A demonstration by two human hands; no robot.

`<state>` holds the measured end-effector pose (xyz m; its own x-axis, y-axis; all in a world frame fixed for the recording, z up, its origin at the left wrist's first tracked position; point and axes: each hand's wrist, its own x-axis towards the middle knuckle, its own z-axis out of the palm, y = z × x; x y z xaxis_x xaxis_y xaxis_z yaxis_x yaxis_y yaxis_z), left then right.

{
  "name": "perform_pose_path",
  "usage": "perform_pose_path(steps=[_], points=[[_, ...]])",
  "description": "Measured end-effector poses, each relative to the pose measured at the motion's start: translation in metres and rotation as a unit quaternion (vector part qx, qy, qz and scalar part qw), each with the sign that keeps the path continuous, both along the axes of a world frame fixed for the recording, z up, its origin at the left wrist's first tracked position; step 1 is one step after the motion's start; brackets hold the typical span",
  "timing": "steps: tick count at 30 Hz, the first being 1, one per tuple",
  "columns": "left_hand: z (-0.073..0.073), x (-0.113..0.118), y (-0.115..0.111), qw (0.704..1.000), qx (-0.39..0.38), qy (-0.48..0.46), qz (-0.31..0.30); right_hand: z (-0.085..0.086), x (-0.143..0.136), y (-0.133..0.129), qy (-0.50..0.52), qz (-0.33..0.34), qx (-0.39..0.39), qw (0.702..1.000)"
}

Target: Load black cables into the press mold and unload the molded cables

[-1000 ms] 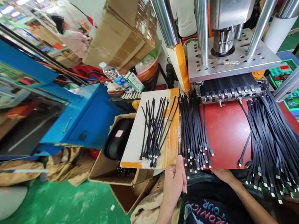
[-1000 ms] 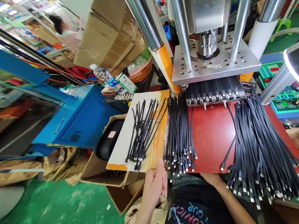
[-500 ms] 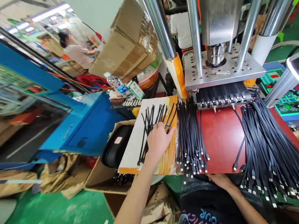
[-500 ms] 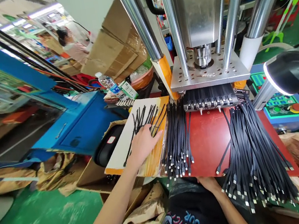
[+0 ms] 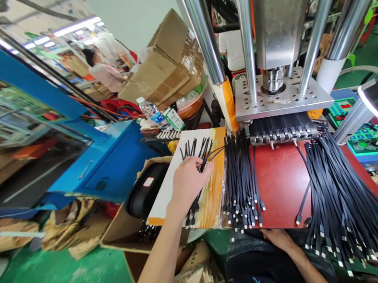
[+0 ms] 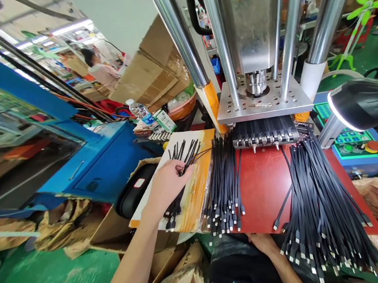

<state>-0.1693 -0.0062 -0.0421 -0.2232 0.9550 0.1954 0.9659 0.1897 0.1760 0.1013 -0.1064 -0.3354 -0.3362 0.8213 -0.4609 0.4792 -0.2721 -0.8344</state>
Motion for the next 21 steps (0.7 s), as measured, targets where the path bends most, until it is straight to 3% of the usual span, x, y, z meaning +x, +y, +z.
perform_pose_path(steps=[4, 7, 11, 16, 18, 21], points=[[0.044, -0.004, -0.036, 0.989, 0.113, -0.095, -0.007, -0.005, 0.003, 0.000, -0.016, 0.015, -0.004, 1.000], [0.073, -0.007, -0.062, 0.973, 0.163, -0.161, 0.029, -0.010, 0.005, 0.001, -0.030, 0.024, -0.010, 0.999], [0.092, -0.014, -0.087, 0.959, 0.195, -0.186, 0.082, -0.014, 0.007, 0.002, -0.043, 0.034, -0.014, 0.998], [0.090, -0.030, -0.091, 0.968, 0.162, -0.159, 0.106, -0.013, 0.008, 0.001, -0.044, 0.040, -0.012, 0.998], [0.079, -0.039, -0.078, 0.982, 0.100, -0.116, 0.113, -0.012, 0.008, 0.001, -0.045, 0.040, -0.008, 0.998], [0.051, -0.053, -0.047, 0.991, 0.012, -0.062, 0.118, -0.011, 0.007, 0.001, -0.049, 0.040, -0.002, 0.998]])
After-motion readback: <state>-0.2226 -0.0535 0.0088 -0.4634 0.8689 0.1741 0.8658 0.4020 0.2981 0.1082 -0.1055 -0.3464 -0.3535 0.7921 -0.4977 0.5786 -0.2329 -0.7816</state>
